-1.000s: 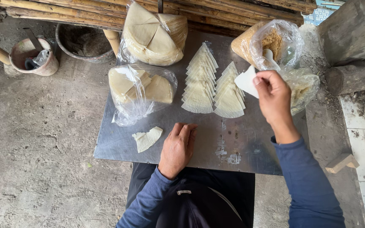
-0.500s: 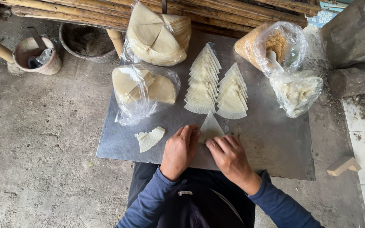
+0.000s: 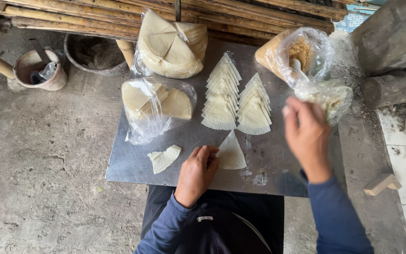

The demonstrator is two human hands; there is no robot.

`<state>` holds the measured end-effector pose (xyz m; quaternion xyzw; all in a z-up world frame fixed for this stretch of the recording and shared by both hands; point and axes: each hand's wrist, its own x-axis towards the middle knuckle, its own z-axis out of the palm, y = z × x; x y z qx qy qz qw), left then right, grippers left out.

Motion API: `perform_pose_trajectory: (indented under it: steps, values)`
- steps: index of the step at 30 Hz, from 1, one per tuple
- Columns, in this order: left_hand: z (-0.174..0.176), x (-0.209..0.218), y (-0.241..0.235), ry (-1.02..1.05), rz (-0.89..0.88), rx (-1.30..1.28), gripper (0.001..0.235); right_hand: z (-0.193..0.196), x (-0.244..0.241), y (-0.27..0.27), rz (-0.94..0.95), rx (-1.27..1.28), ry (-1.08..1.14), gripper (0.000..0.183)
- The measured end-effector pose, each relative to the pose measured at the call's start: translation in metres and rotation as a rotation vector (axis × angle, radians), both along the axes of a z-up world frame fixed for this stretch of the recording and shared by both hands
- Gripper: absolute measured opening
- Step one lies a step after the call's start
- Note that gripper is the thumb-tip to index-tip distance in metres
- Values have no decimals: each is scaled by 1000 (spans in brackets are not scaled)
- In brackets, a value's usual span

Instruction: The person folds triangular wrappers, scoops a granular filling into each, and folds them into sealed packets. The person repeats this process multiple times, placing finished units on the table.

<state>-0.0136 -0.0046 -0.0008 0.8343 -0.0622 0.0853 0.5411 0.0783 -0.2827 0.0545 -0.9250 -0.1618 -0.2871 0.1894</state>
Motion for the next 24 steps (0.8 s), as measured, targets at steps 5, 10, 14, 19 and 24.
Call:
perform_pose_trajectory:
  steps: [5,10,14,19,24]
  values:
    - [1,-3,0,12,0,-37,24,-2,78,-34,-254,-190,24,28]
    - [2,-1,1,32,16,-44,24,-22,110,-46,-258,-143,19,26]
    - [-1,-1,1,36,21,-28,24,-22,111,-44,-359,-198,121,25]
    - [-2,-1,0,28,22,-24,24,-29,115,-48,-329,-140,216,14]
    - [-5,0,0,27,21,-27,24,-35,127,-63,-370,-131,88,11]
